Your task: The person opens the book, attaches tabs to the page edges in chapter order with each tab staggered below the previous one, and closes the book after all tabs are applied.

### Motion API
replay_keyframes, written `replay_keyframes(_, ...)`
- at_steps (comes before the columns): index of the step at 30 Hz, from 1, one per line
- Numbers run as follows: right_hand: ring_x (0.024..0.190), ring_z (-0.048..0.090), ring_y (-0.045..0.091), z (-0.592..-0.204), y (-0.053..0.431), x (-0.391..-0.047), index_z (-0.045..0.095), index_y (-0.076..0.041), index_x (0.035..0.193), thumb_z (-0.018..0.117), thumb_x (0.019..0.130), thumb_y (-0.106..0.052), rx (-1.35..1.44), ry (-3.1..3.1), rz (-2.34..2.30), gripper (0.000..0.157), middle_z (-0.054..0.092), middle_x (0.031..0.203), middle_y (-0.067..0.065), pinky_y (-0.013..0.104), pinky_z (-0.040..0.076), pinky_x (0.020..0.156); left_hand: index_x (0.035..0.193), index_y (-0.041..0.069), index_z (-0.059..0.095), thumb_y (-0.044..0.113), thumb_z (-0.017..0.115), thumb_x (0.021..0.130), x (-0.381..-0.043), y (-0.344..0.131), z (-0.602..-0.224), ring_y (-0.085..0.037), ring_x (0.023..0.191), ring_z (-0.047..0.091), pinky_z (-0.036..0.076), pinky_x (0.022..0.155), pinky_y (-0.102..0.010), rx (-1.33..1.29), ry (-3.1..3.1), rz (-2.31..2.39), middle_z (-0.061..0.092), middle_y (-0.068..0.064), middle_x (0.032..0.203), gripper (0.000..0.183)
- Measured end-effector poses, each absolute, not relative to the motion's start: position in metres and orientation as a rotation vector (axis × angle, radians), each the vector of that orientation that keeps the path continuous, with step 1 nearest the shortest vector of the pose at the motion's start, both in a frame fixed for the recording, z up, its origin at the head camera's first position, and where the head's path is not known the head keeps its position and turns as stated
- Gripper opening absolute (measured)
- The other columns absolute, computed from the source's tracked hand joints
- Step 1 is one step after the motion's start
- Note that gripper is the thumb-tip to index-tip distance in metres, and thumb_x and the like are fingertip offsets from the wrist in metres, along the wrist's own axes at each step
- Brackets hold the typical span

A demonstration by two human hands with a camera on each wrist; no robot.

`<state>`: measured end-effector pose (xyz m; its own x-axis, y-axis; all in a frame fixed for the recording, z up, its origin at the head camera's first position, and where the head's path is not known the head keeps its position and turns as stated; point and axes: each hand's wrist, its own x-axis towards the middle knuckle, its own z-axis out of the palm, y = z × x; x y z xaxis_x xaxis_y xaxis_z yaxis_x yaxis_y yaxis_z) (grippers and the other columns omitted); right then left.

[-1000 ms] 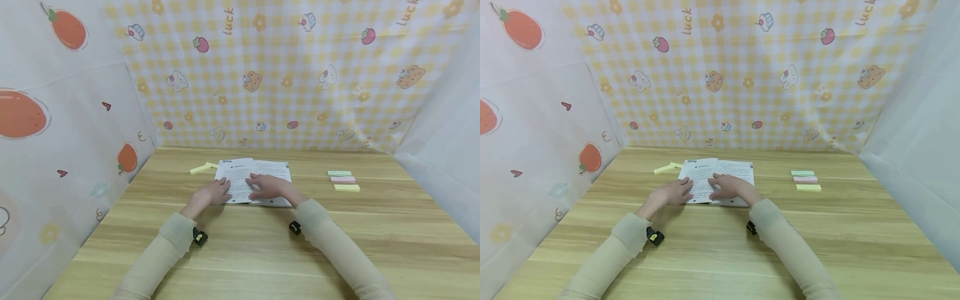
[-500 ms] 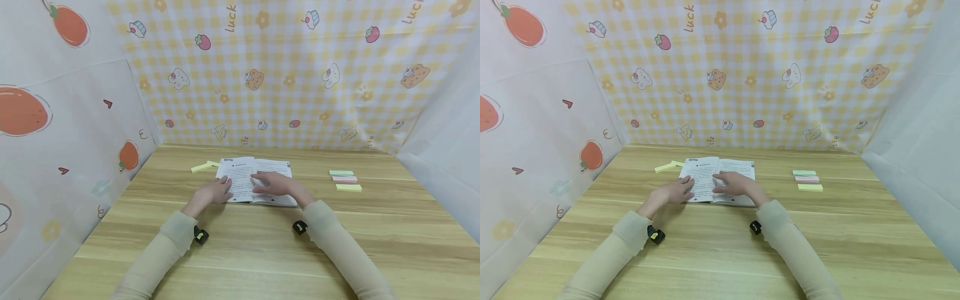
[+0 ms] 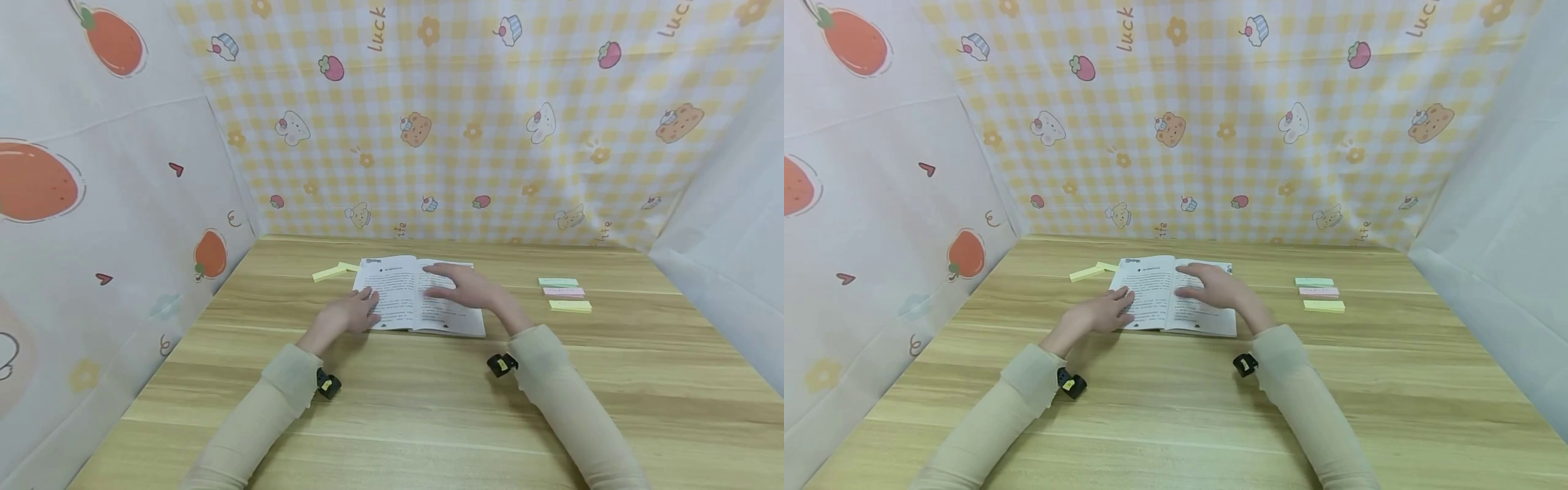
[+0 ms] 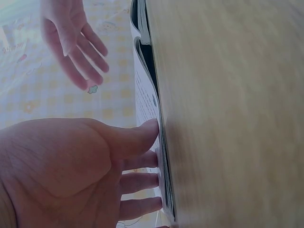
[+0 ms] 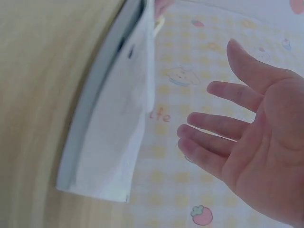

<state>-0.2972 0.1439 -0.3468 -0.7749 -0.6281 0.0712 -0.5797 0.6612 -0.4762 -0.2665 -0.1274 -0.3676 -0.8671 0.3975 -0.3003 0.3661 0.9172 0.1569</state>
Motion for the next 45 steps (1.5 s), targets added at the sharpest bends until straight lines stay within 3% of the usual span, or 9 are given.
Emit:
replay_keyframes(20,0.141,0.041,0.038,-0.320,0.173,-0.293,0.045,-0.003,0.151,0.064,0.101,-0.034,-0.972,2.834,-0.909,0.062,0.045,0.153,0.017,0.056,0.035,0.113,0.156,0.001,0.032,0.032,0.049,0.107,-0.268,-0.130,-0.368,-0.041,0.148,0.024,0.022,0.120,-0.050,0.585,2.759,0.199,0.022,-0.022,0.163,0.061)
replay_keyframes(30,0.139,0.040,0.046,-0.306,0.196,-0.290,0.045,-0.006,0.152,0.062,0.102,-0.035,-0.891,2.882,-1.000,0.060,0.043,0.155,0.017,0.059,0.033,0.112,0.157,0.001,0.032,0.033,0.049,0.107,-0.271,-0.130,-0.371,-0.041,0.148,0.024,0.023,0.120,-0.050,0.598,2.767,0.178,0.023,-0.022,0.163,0.062)
replay_keyframes(45,0.140,0.039,0.046,-0.295,0.239,-0.292,0.044,-0.007,0.153,0.063,0.101,-0.038,-0.754,2.946,-1.099,0.063,0.041,0.156,0.019,0.059,0.032,0.112,0.156,-0.001,0.030,0.033,0.048,0.107,-0.269,-0.131,-0.370,-0.043,0.148,0.023,0.022,0.120,-0.051,0.615,2.766,0.181,0.022,-0.023,0.163,0.062)
